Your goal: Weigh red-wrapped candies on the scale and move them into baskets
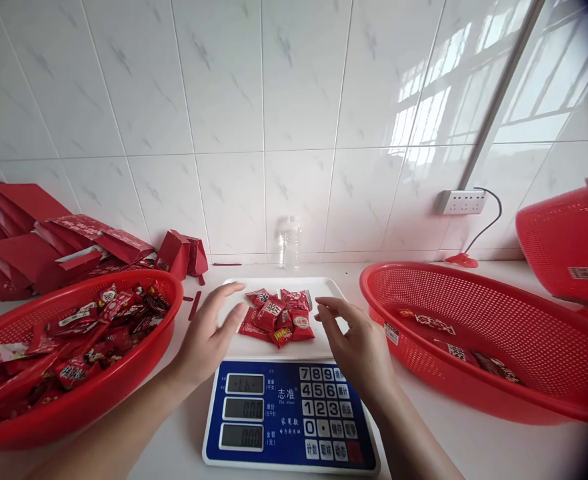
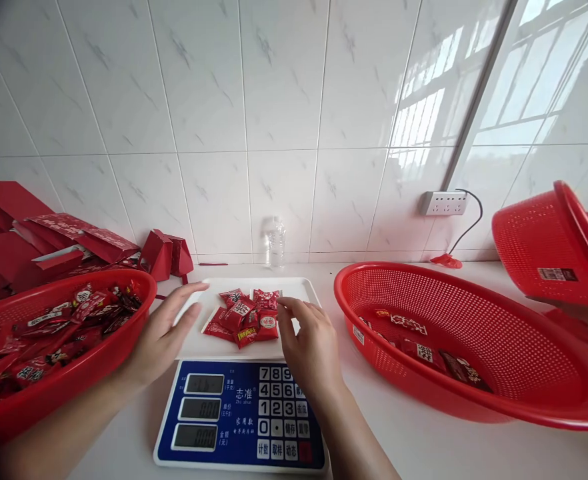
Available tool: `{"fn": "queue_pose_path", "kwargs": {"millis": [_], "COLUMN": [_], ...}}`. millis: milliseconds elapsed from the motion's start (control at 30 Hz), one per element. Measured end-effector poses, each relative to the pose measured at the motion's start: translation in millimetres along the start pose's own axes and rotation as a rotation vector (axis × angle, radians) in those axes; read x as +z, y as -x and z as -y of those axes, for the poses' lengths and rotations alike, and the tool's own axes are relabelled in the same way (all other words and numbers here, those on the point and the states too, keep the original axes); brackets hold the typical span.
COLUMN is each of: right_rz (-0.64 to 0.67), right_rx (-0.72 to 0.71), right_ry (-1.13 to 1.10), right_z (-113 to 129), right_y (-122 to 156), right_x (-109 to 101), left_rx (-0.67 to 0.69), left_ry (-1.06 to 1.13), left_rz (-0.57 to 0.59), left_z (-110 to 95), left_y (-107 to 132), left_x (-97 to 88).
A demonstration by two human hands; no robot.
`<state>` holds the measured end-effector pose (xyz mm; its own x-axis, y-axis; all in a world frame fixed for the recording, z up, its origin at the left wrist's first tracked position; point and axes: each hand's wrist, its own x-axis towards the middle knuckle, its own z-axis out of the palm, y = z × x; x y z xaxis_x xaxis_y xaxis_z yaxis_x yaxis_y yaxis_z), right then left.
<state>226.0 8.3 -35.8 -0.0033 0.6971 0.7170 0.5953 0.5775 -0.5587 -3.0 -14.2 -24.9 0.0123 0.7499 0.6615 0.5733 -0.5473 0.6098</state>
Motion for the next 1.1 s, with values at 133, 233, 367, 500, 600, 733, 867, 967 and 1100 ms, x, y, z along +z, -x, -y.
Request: {"fn": "queue_pose_path", "kwargs": {"millis": [133, 233, 367, 500, 600, 733, 867, 967, 1100], "right_rz": [-0.007, -0.003, 0.104, 0.357, 0.582, 0.748, 0.911, 1.016, 1.066], "right_rx": [-0.025, -0.023, 0.125, 0.146, 0.135, 0.127, 0.094, 0.025, -0.123], "right_ry": [0.003, -0.006, -0.035, -0.009, 0.088, 0.146, 0.188, 0.209, 0.252], "right_z": [5, 5, 2, -2, -8, -9, 7, 22, 26], "right_y": [4, 6, 1, -18, -37, -58, -67, -68, -63], "right_x": [1, 0, -7, -8, 2, 25, 45, 55, 64], "left_rx": [-0.008, 0.002, -0.046, -0.059, -0.034, -0.068, -0.117, -0.094, -0.05], "left_ry": [-0.025, -0.018, 0.081, 0.149, 0.119, 0.135, 0.155, 0.144, 0.156], "left_rz": [-0.176, -0.279, -0.365, -0.325, -0.273, -0.267, -0.283, -0.285, -0.275], "left_z": [23, 39, 58, 64, 58, 53, 51, 45, 38], "left_y": [29, 44, 56, 59, 59, 61, 60, 57, 55], "left_x": [-24.3, -32.0, -35.8, -36.2, -35.6, -35.5, -36.7, -38.9, -41.0]}}
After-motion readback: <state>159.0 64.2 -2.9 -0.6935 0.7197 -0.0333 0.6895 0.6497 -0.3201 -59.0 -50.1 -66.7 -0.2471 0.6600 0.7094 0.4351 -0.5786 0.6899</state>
